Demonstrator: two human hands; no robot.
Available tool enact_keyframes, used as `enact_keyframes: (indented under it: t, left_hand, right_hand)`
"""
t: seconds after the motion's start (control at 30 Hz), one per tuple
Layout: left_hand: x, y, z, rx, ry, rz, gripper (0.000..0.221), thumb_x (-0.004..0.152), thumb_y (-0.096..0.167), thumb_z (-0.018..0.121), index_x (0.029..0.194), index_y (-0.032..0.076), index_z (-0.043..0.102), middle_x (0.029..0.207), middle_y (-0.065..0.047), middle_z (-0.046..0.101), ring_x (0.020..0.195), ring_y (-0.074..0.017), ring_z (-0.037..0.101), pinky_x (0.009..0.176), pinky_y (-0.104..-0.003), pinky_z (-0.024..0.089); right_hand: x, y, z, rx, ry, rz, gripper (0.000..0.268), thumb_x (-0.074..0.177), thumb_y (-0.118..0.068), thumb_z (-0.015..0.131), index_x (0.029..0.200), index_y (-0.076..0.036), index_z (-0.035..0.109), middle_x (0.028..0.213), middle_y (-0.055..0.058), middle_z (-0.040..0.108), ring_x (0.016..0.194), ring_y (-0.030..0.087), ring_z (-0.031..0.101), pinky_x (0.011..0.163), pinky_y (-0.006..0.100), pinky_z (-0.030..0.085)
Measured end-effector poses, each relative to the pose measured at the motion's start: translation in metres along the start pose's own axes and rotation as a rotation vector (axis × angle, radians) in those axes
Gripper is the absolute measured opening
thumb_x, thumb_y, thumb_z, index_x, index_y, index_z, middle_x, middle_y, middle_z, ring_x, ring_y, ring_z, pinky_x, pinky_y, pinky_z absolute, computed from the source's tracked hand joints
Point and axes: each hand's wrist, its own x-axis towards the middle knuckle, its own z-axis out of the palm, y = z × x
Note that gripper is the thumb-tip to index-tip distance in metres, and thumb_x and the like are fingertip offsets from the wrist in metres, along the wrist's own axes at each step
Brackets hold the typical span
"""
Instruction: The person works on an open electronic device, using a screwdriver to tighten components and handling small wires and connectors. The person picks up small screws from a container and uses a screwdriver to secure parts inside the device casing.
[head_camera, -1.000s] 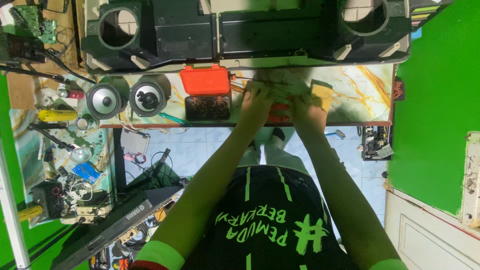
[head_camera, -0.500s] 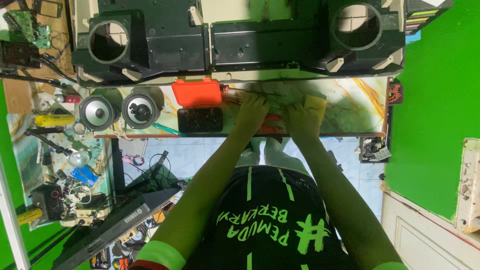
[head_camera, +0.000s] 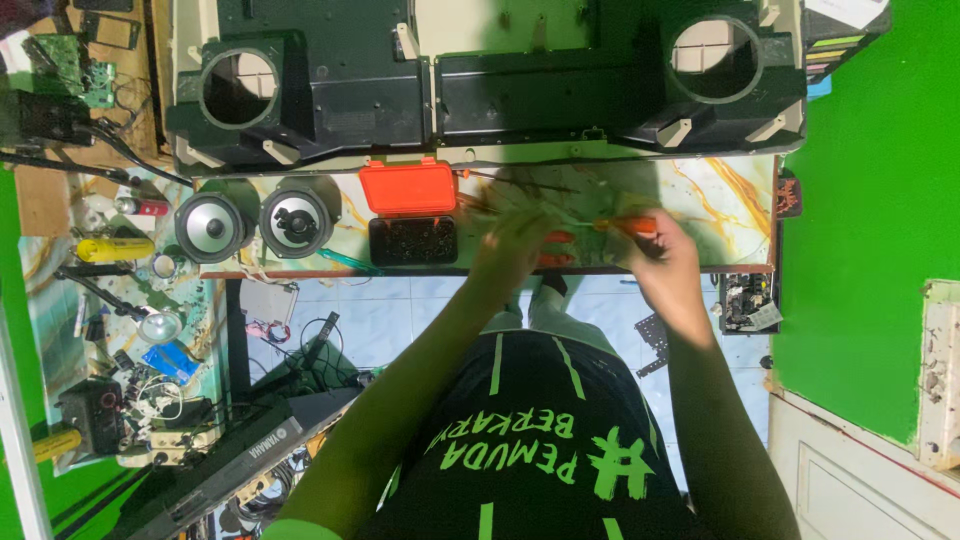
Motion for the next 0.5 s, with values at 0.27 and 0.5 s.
enact_keyframes:
  t: [0.27, 0.5]
  left_hand:
    - [-0.009, 0.045, -0.04, -0.205, -0.044, -0.029, 0.036, 0.092, 0.006, 0.071, 0.127, 0.011, 0.067, 0.113, -0.011, 0.073, 0.103, -0.0329, 0.07, 0.088, -0.043, 0.057]
    - [-0.016, 0.032, -0.05, -0.122, -0.111, 0.083, 0.042, 0.086, 0.007, 0.071, 0.128, 0.014, 0.066, 0.114, -0.011, 0.073, 0.104, -0.0303, 0.069, 0.093, -0.044, 0.055]
  right_hand:
    - [-0.03, 0.007, 0.036, 0.075, 0.147, 0.093, 0.02, 0.107, -0.009, 0.068, 0.09, 0.0, 0.074, 0.075, 0.005, 0.064, 0.068, 0.01, 0.051, 0.065, 0.026, 0.038]
    - [-0.036, 0.009, 0.056, 0.491, 0.071, 0.023, 0.01, 0.102, -0.004, 0.065, 0.109, 0.004, 0.069, 0.104, 0.007, 0.073, 0.094, 0.015, 0.069, 0.09, 0.03, 0.056]
